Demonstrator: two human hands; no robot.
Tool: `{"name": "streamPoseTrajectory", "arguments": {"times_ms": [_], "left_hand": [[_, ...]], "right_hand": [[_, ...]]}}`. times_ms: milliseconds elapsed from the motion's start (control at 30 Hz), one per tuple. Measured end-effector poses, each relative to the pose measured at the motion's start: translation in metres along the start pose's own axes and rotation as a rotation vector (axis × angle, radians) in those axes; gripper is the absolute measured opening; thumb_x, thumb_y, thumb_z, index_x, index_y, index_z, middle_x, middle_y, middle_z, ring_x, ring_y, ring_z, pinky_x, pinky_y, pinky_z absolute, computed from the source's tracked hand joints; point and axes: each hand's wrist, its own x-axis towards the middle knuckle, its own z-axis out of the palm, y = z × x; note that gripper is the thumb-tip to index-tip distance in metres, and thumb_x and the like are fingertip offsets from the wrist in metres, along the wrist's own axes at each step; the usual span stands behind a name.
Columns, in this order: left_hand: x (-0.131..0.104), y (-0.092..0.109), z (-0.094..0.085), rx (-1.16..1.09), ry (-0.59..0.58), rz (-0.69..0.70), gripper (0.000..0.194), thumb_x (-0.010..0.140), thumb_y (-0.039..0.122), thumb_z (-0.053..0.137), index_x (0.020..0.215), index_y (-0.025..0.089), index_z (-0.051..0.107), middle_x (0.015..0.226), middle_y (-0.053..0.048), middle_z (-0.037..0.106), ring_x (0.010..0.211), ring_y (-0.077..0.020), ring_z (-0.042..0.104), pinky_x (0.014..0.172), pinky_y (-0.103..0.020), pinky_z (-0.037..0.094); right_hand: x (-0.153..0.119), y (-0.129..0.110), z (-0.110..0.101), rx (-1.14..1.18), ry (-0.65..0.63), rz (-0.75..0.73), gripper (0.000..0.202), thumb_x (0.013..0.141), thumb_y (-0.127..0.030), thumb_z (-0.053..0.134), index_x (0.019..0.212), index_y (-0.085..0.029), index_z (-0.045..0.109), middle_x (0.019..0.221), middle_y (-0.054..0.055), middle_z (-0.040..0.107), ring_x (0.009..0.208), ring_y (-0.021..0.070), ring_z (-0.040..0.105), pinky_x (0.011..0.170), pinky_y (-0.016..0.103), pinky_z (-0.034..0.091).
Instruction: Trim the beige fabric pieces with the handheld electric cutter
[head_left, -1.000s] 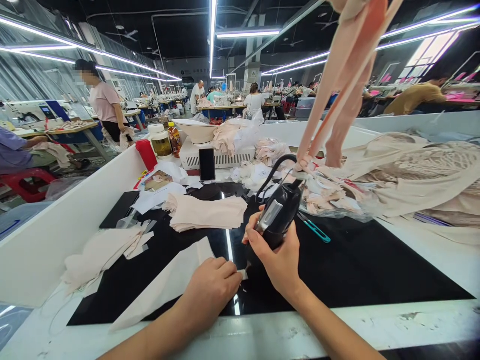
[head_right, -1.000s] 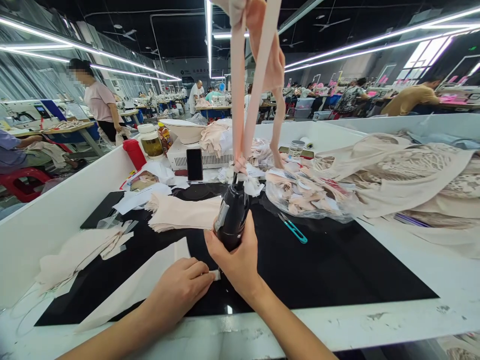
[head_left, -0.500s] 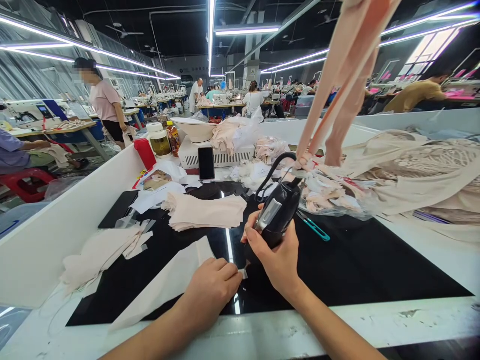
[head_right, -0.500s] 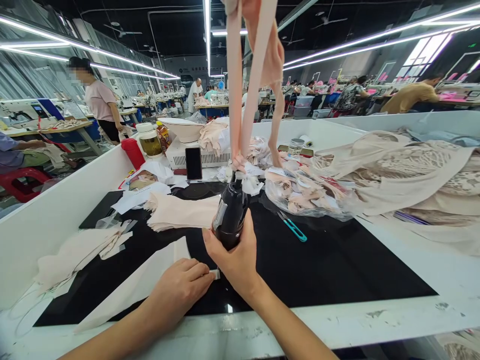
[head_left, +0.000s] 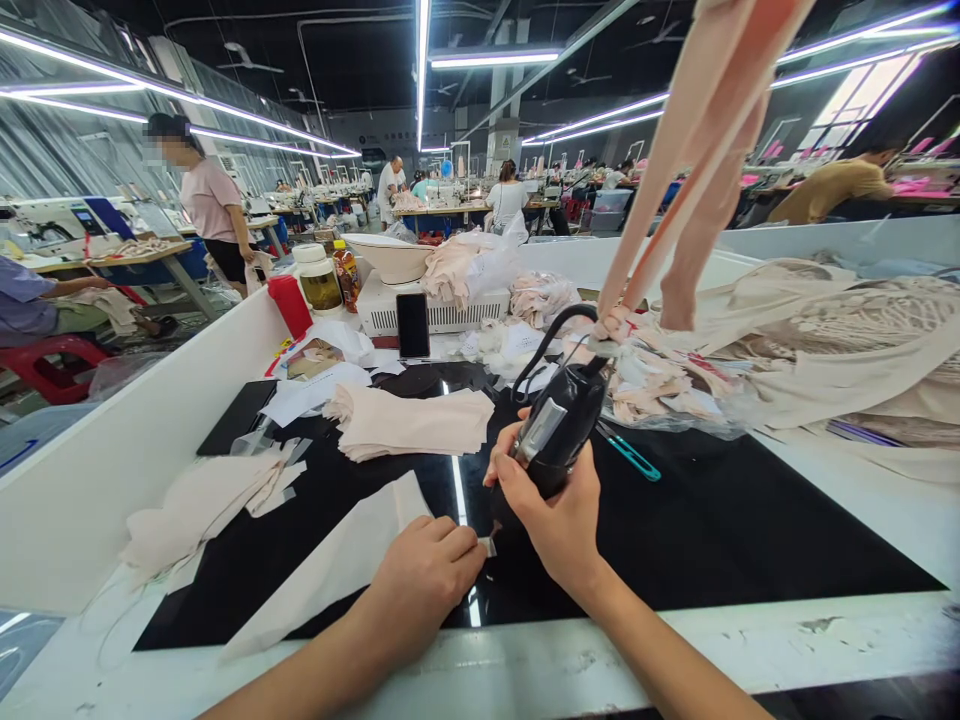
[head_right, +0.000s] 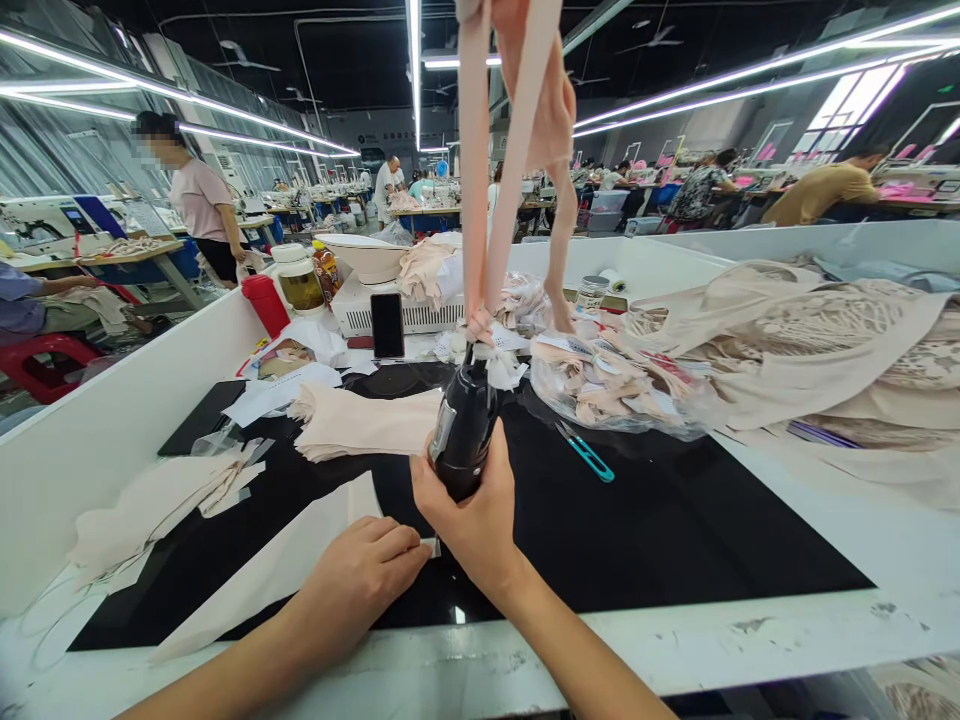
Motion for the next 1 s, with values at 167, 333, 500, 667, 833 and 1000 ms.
{"name": "streamPoseTrajectory", "arguments": {"times_ms": [167, 333, 500, 667, 833, 1000], "left_hand": [[-0.001, 0.0, 0.0, 0.007, -0.009, 0.006, 0.014, 0.105, 0.009, 0.05, 0.107, 0.017, 0.062, 0.086, -0.002, 0.063, 0.074, -0.0206, 0.059, 0.06, -0.033, 0.042], [-0.002, 0.0, 0.001, 0.002, -0.023, 0.001, 0.012, 0.102, 0.007, 0.054, 0.102, 0.016, 0.062, 0.086, -0.002, 0.063, 0.073, -0.0221, 0.056, 0.06, -0.035, 0.042], [-0.002, -0.001, 0.002, 0.005, -0.042, 0.0, 0.012, 0.103, 0.007, 0.055, 0.103, 0.016, 0.063, 0.084, -0.001, 0.063, 0.073, -0.0223, 0.057, 0.06, -0.035, 0.042], [-0.001, -0.002, -0.003, -0.019, -0.061, -0.004, 0.011, 0.105, 0.01, 0.055, 0.108, 0.017, 0.063, 0.09, -0.002, 0.066, 0.076, -0.0222, 0.059, 0.063, -0.035, 0.044], [-0.004, -0.007, -0.005, -0.044, -0.063, -0.024, 0.012, 0.106, 0.01, 0.053, 0.105, 0.018, 0.063, 0.093, -0.002, 0.067, 0.08, -0.0216, 0.061, 0.069, -0.034, 0.046], [-0.014, -0.017, -0.003, -0.044, -0.019, -0.021, 0.016, 0.107, 0.012, 0.051, 0.096, 0.018, 0.062, 0.093, -0.002, 0.066, 0.078, -0.0207, 0.059, 0.07, -0.035, 0.046]], "right_hand": [[-0.001, -0.004, -0.001, 0.012, 0.014, 0.01, 0.033, 0.084, -0.03, 0.075, 0.107, -0.026, 0.053, 0.083, -0.002, 0.067, 0.065, 0.0163, 0.065, 0.059, 0.031, 0.058], [-0.005, -0.008, -0.004, 0.112, 0.002, -0.012, 0.036, 0.081, -0.02, 0.077, 0.108, -0.027, 0.055, 0.076, -0.005, 0.066, 0.056, 0.0142, 0.063, 0.056, 0.029, 0.058], [-0.009, -0.008, -0.005, 0.109, 0.0, -0.018, 0.036, 0.081, -0.021, 0.077, 0.109, -0.027, 0.056, 0.078, -0.006, 0.067, 0.057, 0.0137, 0.065, 0.058, 0.029, 0.06], [-0.008, -0.007, -0.005, 0.064, 0.01, -0.01, 0.033, 0.082, -0.024, 0.076, 0.108, -0.027, 0.056, 0.08, -0.004, 0.068, 0.057, 0.0146, 0.065, 0.056, 0.03, 0.06], [-0.007, -0.009, -0.006, 0.057, 0.013, -0.01, 0.036, 0.08, -0.023, 0.078, 0.109, -0.026, 0.056, 0.077, -0.004, 0.068, 0.057, 0.0144, 0.065, 0.057, 0.029, 0.06], [-0.007, -0.01, -0.009, 0.069, 0.006, -0.012, 0.036, 0.08, -0.021, 0.078, 0.107, -0.026, 0.056, 0.075, -0.006, 0.068, 0.056, 0.0129, 0.065, 0.058, 0.027, 0.06]]}}
